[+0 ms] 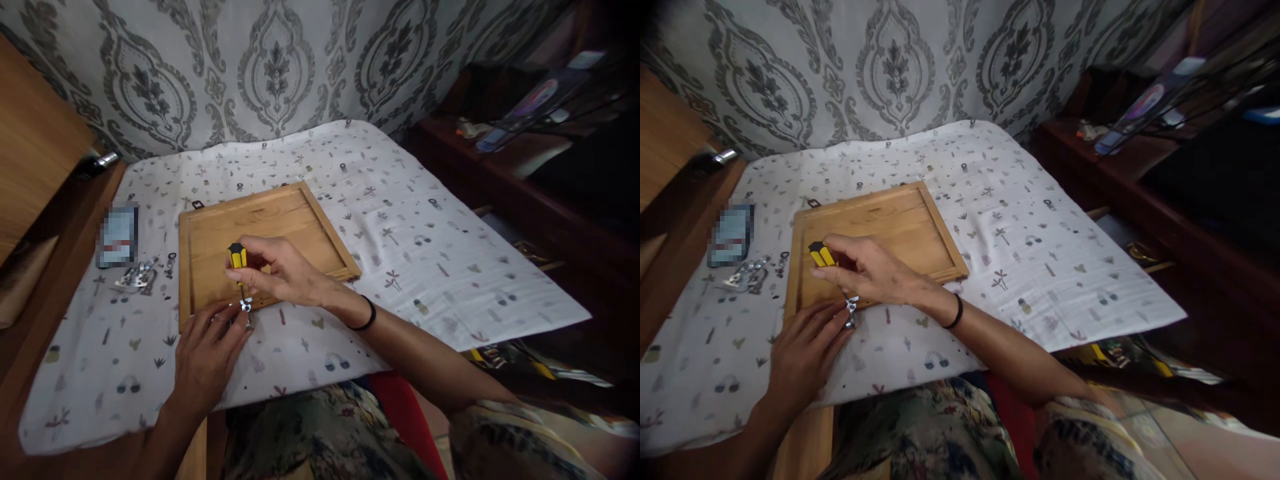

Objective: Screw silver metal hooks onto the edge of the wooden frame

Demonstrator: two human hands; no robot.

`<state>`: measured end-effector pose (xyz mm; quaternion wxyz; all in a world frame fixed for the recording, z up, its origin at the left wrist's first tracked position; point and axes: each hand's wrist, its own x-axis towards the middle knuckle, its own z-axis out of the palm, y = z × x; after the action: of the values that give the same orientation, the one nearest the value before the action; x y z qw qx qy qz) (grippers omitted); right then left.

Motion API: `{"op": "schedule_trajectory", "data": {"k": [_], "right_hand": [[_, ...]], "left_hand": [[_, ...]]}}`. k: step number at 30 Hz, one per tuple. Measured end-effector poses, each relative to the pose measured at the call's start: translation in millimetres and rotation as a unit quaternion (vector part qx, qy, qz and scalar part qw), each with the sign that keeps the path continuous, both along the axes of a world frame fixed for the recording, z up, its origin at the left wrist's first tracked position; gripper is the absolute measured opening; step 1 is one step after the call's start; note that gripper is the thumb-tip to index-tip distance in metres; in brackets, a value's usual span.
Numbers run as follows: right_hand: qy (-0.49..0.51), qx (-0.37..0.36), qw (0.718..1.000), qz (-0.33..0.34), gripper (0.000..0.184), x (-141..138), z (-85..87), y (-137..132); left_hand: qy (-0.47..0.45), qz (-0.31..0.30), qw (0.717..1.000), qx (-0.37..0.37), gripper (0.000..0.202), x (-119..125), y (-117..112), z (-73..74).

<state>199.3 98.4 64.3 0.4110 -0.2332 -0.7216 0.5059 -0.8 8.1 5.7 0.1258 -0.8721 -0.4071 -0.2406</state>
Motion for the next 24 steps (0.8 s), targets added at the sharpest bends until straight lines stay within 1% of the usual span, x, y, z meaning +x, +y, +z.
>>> {"op": "schedule_trajectory", "data": {"k": [10,15,17,21,24], "right_hand": [[-0.009,0.002,1.000,0.002,0.041,1.3,-3.1,-1.1],[-0.021,0.022,1.000,-0.008,0.042,-1.6,-0.7,-3.1],[-0.023,0.013,1.000,-0.009,0.044,-3.5,0.7,-4.2],[-0.018,-0.046,0.999,0.014,0.045,-3.2,4.3,-4.0],[-0.009,-0.043,0.998,0.052,0.038,1.0,7.2,-2.1]], "left_hand": [[-0.003,-0.001,1.000,0.001,0.016,0.4,0.3,-0.6],[-0.007,0.000,1.000,0.000,0.018,0.0,-0.6,-0.9],[-0.010,0.000,1.000,-0.001,0.018,-0.2,-0.5,-1.0],[-0.008,-0.005,1.000,0.001,0.018,-0.2,0.2,-0.5],[-0.006,-0.007,1.000,0.005,0.017,-0.1,0.3,0.1]]}}
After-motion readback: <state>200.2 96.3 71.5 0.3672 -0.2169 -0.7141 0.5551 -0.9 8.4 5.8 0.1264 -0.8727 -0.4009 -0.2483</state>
